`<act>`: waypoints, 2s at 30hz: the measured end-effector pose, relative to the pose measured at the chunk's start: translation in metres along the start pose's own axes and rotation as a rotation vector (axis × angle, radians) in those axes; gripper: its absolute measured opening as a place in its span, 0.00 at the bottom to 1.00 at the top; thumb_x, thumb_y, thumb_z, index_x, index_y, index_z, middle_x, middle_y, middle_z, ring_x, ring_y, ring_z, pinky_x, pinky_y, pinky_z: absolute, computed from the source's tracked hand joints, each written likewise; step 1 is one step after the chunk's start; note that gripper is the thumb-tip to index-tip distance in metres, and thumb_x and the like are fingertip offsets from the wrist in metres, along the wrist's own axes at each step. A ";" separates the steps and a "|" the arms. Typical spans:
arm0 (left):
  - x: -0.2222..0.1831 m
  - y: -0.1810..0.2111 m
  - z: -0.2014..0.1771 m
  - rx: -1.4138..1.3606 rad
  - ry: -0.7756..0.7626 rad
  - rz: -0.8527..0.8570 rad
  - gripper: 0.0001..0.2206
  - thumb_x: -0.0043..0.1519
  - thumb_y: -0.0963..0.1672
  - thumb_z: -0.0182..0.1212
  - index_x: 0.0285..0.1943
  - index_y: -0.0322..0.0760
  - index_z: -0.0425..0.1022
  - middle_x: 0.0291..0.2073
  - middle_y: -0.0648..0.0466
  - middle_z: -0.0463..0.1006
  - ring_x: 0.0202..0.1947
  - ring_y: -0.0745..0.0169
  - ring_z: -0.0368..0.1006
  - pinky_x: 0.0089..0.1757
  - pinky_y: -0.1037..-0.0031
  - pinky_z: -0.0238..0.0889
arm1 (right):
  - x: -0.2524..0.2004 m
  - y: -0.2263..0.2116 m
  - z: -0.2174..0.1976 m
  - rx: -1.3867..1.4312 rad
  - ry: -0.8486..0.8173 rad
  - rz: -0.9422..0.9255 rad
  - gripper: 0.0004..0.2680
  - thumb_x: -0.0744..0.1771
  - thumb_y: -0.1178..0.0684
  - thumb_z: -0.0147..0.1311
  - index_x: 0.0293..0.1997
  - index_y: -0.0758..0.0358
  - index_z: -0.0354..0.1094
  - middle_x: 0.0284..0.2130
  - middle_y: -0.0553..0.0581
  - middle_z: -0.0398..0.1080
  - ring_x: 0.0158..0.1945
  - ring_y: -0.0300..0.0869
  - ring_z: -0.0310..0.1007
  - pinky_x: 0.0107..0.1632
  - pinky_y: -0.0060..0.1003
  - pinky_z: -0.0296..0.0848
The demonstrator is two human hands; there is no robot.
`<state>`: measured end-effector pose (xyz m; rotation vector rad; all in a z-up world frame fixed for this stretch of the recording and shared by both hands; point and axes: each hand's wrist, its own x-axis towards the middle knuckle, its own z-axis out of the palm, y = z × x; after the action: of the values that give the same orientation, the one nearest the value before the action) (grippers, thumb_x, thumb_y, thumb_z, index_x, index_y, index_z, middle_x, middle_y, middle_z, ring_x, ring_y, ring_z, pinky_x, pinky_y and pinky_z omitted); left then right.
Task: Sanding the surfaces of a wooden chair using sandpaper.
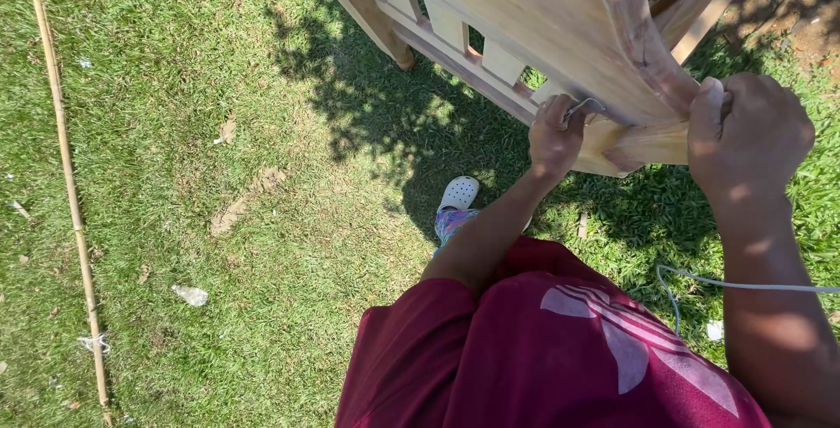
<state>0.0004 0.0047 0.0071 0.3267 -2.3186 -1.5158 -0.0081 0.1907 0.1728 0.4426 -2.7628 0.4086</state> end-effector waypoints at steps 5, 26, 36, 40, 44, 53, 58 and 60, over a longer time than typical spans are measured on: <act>-0.027 -0.002 0.007 -0.011 -0.030 0.061 0.05 0.61 0.40 0.62 0.43 0.40 0.73 0.39 0.52 0.78 0.42 0.48 0.75 0.45 0.59 0.69 | 0.000 -0.016 -0.001 0.012 0.075 -0.030 0.06 0.71 0.58 0.51 0.36 0.65 0.69 0.33 0.60 0.72 0.37 0.52 0.73 0.44 0.44 0.73; -0.007 -0.015 -0.022 -0.271 -0.023 0.246 0.07 0.57 0.38 0.63 0.43 0.33 0.74 0.37 0.44 0.76 0.40 0.41 0.74 0.41 0.58 0.69 | 0.025 -0.072 -0.010 -0.010 0.092 0.086 0.09 0.69 0.50 0.51 0.35 0.62 0.73 0.33 0.59 0.75 0.34 0.50 0.77 0.40 0.44 0.76; 0.000 0.001 -0.033 -0.117 -0.103 0.158 0.04 0.59 0.39 0.66 0.40 0.38 0.77 0.36 0.48 0.79 0.39 0.42 0.75 0.40 0.57 0.68 | 0.024 -0.075 -0.012 -0.012 0.042 0.125 0.10 0.69 0.48 0.51 0.36 0.63 0.73 0.31 0.60 0.75 0.33 0.51 0.76 0.41 0.46 0.76; 0.001 -0.006 -0.032 -0.058 -0.106 0.237 0.08 0.57 0.37 0.66 0.43 0.35 0.75 0.37 0.45 0.78 0.41 0.38 0.73 0.41 0.55 0.67 | 0.025 -0.075 -0.011 -0.011 0.056 0.145 0.10 0.68 0.47 0.52 0.37 0.65 0.73 0.30 0.61 0.74 0.32 0.51 0.76 0.40 0.45 0.75; 0.034 -0.043 -0.043 -0.769 -0.103 -0.124 0.04 0.62 0.41 0.61 0.42 0.35 0.75 0.38 0.51 0.77 0.42 0.52 0.75 0.44 0.63 0.70 | 0.024 -0.077 -0.011 -0.050 0.058 0.072 0.10 0.69 0.49 0.50 0.33 0.63 0.70 0.29 0.60 0.72 0.33 0.52 0.75 0.39 0.46 0.75; 0.138 -0.114 -0.128 -1.334 0.064 0.035 0.06 0.71 0.41 0.52 0.42 0.32 0.68 0.39 0.57 0.65 0.41 0.69 0.63 0.45 0.75 0.62 | 0.026 -0.085 -0.009 -0.015 0.053 0.177 0.11 0.69 0.48 0.50 0.32 0.61 0.71 0.28 0.60 0.72 0.33 0.54 0.75 0.40 0.48 0.74; 0.113 -0.086 -0.125 -0.521 0.031 0.165 0.02 0.61 0.38 0.56 0.38 0.32 0.68 0.37 0.52 0.68 0.42 0.56 0.66 0.48 0.65 0.64 | 0.026 -0.085 -0.004 -0.027 -0.018 0.295 0.11 0.70 0.47 0.49 0.32 0.61 0.72 0.29 0.60 0.73 0.32 0.53 0.75 0.38 0.48 0.75; 0.103 -0.078 -0.117 -0.030 -0.020 0.381 0.02 0.62 0.38 0.57 0.37 0.32 0.69 0.35 0.47 0.71 0.42 0.45 0.70 0.46 0.61 0.65 | 0.024 -0.083 -0.003 0.018 0.005 0.258 0.12 0.70 0.47 0.48 0.32 0.62 0.70 0.31 0.60 0.73 0.35 0.54 0.76 0.41 0.47 0.76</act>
<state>-0.0454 -0.1631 -0.0046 -0.1339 -2.2104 -1.3640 -0.0003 0.1100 0.2032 0.0875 -2.8213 0.4941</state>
